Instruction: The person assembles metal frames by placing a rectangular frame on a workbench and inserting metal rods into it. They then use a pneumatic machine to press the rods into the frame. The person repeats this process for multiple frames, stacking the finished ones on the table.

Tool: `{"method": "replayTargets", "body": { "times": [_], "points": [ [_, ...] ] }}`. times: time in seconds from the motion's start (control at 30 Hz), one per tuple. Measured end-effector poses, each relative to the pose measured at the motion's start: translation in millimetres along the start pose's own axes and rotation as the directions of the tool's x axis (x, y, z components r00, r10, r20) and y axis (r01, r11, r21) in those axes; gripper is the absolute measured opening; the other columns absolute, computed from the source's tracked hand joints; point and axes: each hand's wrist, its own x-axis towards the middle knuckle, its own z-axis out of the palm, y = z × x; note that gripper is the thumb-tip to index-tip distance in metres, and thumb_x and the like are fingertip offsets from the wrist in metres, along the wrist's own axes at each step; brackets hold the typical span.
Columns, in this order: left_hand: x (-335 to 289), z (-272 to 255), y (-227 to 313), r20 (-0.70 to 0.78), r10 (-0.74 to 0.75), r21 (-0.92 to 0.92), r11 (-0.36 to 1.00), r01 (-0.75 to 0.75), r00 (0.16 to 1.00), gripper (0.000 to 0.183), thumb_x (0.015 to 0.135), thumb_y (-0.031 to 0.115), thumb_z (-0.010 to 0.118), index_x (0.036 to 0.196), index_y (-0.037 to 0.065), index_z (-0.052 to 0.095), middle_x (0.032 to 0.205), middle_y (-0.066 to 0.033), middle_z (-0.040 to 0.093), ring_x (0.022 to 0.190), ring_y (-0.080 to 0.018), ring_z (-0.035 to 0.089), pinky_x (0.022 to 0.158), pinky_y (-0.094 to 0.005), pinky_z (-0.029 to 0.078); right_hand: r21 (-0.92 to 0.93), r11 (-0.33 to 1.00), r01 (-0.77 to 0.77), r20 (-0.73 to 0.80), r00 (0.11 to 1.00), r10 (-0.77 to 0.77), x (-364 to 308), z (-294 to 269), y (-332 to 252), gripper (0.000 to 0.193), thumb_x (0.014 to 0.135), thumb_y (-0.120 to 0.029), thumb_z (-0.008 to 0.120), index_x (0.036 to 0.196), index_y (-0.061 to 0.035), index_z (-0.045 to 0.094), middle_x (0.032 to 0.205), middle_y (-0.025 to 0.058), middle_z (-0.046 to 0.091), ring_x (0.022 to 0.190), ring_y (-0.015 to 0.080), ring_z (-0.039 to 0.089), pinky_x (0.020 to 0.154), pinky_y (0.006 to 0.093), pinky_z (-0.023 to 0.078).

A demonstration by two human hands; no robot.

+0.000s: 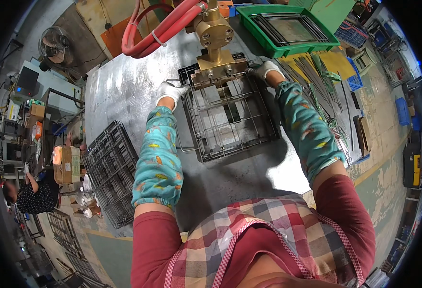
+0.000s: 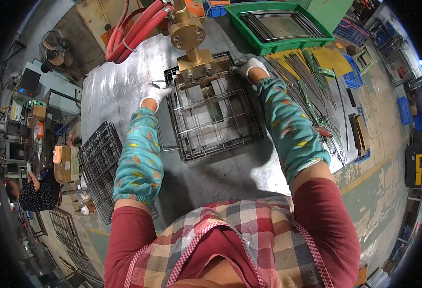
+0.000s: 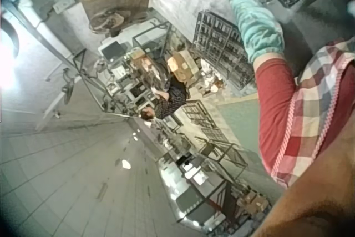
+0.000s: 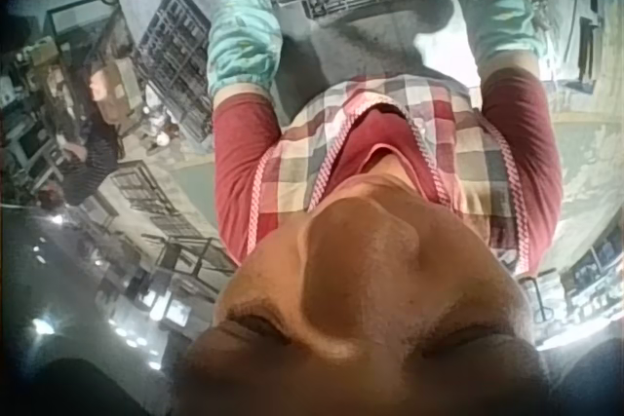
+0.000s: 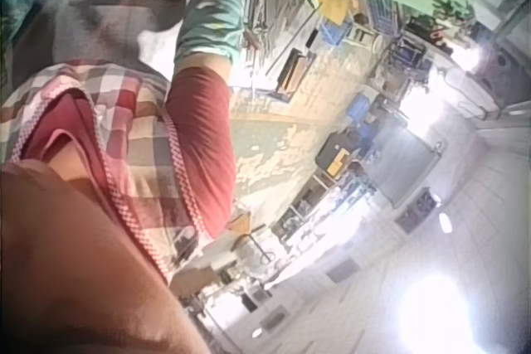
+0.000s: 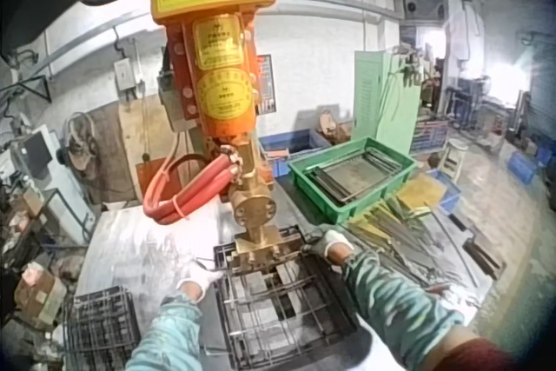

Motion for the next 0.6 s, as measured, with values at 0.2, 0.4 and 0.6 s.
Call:
{"method": "replayTargets", "body": {
  "times": [0.2, 0.4, 0.6],
  "points": [
    [2.6, -0.7, -0.1, 0.06, 0.079, -0.054, 0.996, -0.076, 0.995, 0.043, 0.059, 0.03, 0.082, 0.091, 0.004, 0.068, 0.086, -0.0097, 0.069, 0.08, -0.0215, 0.065, 0.074, -0.0312, 0.049, -0.017, 0.995, -0.097, 0.063, 0.993, 0.098, -5.4, -4.6, -7.9, 0.073, 0.067, -0.054, 0.071, 0.119, -0.0049, 0.055, 0.113, 0.0197, 0.06, 0.105, 0.0344, 0.057, 0.087, 0.0372, 0.045],
    [-15.8, -6.1, 24.5, 0.03, 0.019, 0.034, 0.999, -0.02, 0.999, 0.044, 0.06, 0.03, 0.082, 0.092, 0.003, 0.067, 0.089, -0.0109, 0.068, 0.08, -0.0221, 0.064, 0.075, -0.0316, 0.049, 0.006, 1.0, -0.015, -0.03, 0.999, 0.015, -3.2, -1.2, 4.3, 0.075, 0.064, -0.057, 0.072, 0.111, -0.0002, 0.059, 0.109, 0.0221, 0.061, 0.104, 0.033, 0.059, 0.084, 0.0392, 0.048],
    [16.8, 6.6, -24.5, -0.027, 0.044, -0.015, 0.999, -0.044, 0.999, 0.045, 0.058, 0.032, 0.082, 0.089, 0.003, 0.068, 0.088, -0.0119, 0.068, 0.08, -0.0227, 0.064, 0.074, -0.0316, 0.049, 0.004, 0.996, 0.094, 0.008, 0.996, -0.094, 4.9, 2.5, -0.7, 0.072, 0.07, -0.053, 0.07, 0.12, -0.0041, 0.053, 0.111, 0.0225, 0.059, 0.107, 0.0342, 0.057, 0.087, 0.0388, 0.046]
  ]
}}
